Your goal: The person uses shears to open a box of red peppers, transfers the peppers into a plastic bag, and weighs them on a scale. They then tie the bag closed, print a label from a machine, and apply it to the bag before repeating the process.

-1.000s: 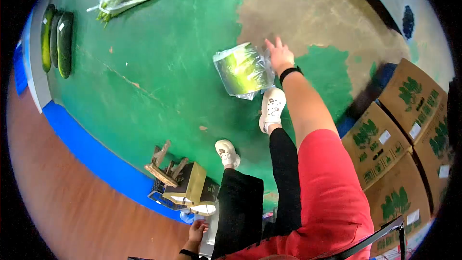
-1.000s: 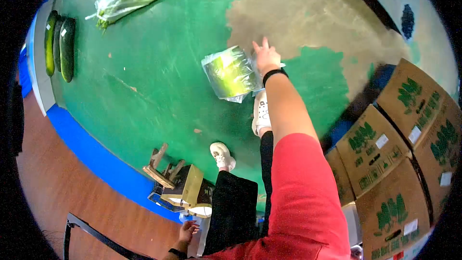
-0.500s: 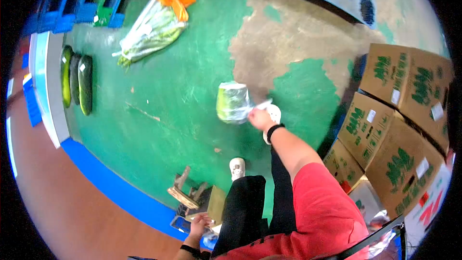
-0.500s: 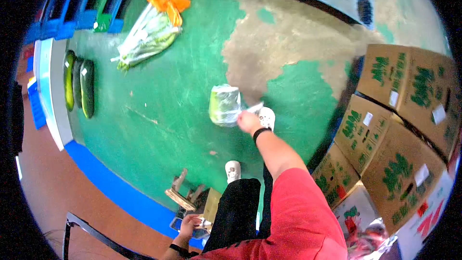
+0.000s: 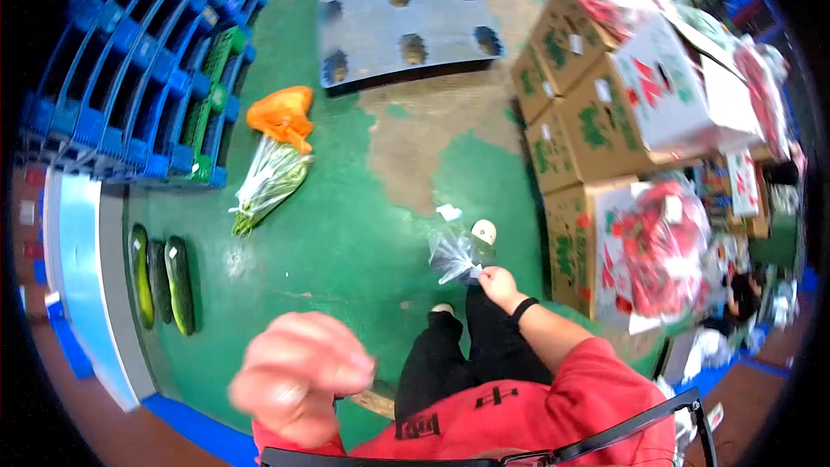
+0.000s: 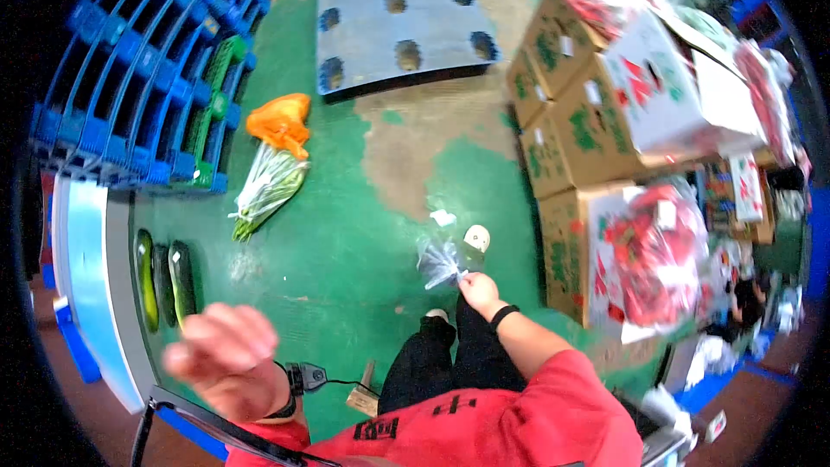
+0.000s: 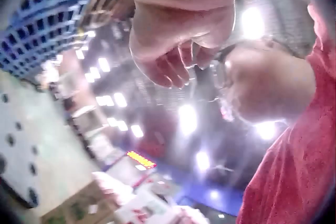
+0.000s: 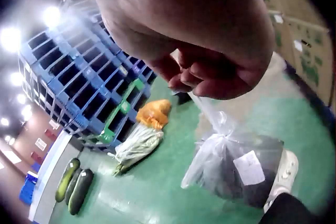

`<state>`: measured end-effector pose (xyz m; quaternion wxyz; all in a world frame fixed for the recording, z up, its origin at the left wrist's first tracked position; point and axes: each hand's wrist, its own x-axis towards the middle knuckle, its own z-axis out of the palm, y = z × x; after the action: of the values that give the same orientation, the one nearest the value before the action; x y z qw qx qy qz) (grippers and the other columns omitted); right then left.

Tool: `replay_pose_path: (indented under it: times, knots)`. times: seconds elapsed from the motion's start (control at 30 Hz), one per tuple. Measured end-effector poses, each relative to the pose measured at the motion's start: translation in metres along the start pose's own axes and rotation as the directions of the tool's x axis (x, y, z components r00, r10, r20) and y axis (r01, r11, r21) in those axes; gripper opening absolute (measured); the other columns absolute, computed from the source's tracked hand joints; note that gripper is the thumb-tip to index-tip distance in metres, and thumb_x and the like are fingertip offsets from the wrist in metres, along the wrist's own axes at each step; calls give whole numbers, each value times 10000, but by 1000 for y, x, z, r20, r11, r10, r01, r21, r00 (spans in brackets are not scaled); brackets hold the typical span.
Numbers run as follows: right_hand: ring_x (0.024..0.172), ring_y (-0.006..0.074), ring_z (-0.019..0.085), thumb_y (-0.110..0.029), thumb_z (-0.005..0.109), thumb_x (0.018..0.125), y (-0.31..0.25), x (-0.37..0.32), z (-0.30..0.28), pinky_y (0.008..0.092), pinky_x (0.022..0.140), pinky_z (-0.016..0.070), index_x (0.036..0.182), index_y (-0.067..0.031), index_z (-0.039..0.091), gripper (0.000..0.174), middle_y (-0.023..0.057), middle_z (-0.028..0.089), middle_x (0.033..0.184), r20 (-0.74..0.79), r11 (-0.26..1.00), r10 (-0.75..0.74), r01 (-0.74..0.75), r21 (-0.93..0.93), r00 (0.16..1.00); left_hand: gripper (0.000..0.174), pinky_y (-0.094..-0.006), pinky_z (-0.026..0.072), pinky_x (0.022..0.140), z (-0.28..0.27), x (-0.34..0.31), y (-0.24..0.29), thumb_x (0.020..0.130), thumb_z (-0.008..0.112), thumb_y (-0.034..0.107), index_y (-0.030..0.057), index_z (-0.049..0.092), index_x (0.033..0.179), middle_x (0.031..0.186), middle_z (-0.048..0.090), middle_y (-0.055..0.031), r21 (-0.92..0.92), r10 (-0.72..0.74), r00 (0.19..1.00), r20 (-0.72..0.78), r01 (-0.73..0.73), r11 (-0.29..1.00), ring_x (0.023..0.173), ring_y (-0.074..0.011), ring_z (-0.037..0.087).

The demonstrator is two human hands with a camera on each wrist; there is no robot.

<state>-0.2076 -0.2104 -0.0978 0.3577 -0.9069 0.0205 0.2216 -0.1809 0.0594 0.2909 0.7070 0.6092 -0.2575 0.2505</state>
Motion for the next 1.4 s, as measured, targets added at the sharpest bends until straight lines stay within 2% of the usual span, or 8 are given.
replay_pose_path:
  times: [0.23, 0.4, 0.5, 0.73, 1.0, 1.07, 1.23, 1.4]
  knots:
    - [664, 346, 552, -244, 486, 712, 30, -187, -123, 415, 614, 427, 677, -25, 573, 238, 197, 550, 673, -294, 966, 256, -234, 108, 921, 222, -219, 463, 360, 98, 71, 94, 780, 590, 109, 59, 507, 981, 617, 502, -110, -477, 299, 927, 224, -163, 864, 434, -142, 463]
    - [501, 125, 422, -151, 450, 699, 101, -313, -157, 279, 487, 343, 557, -34, 511, 194, 24, 453, 502, -484, 783, 592, -318, 535, 644, 134, -176, 452, 344, 187, 78, 148, 691, 626, 2, -60, 516, 737, 599, 515, -61, -714, 382, 903, 197, -134, 687, 420, -105, 463]
    - [500, 124, 415, -141, 444, 696, 149, -386, -160, 273, 490, 331, 542, -28, 494, 198, 28, 439, 495, -618, 758, 633, -210, 618, 467, 213, -198, 491, 383, 245, 82, 168, 667, 626, -26, -78, 503, 832, 596, 547, -79, -882, 668, 649, 364, 9, 472, 453, -107, 518]
    - [506, 152, 460, -194, 442, 712, 243, -521, -175, 299, 496, 359, 548, -17, 506, 250, 62, 480, 511, -687, 704, 708, -83, 705, 163, 342, -195, 490, 406, 458, -2, 236, 714, 586, 1, -34, 432, 1018, 598, 568, -70, -965, 681, 691, 243, 101, 242, 452, -110, 539]
    - [514, 137, 461, -125, 445, 734, 300, -615, -235, 273, 501, 359, 569, -6, 504, 212, 56, 482, 518, -602, 631, 768, -94, 770, 218, 133, -270, 448, 481, 649, -92, 210, 795, 474, -21, 27, 448, 916, 698, 526, -84, -585, 299, 734, 610, 162, 795, 519, -161, 529]
    - [529, 122, 470, -124, 474, 730, 318, -630, -256, 266, 508, 362, 599, 4, 504, 185, 48, 487, 527, -621, 628, 747, 55, 777, 239, 161, -244, 457, 648, 690, -124, 190, 791, 475, -25, 3, 486, 949, 769, 553, -62, -153, -74, 427, 901, 472, 868, 704, -138, 563]
    - [521, 95, 422, -111, 480, 756, 348, -642, -323, 238, 498, 337, 579, -9, 482, 204, -1, 446, 529, -545, 510, 777, 193, 838, 315, 309, -264, 438, 636, 767, -260, 33, 763, 570, 91, -5, 451, 1031, 768, 549, -59, 259, -222, -140, 965, 375, 890, 707, -135, 541]
    - [522, 100, 406, -101, 474, 758, 380, -621, -404, 237, 509, 330, 571, -6, 461, 210, 9, 414, 538, -457, 374, 789, 270, 887, 410, 588, -346, 447, 701, 847, -331, -24, 675, 666, 238, 59, 396, 1166, 873, 541, -128, 153, -93, -309, 947, 174, 973, 805, -274, 555]
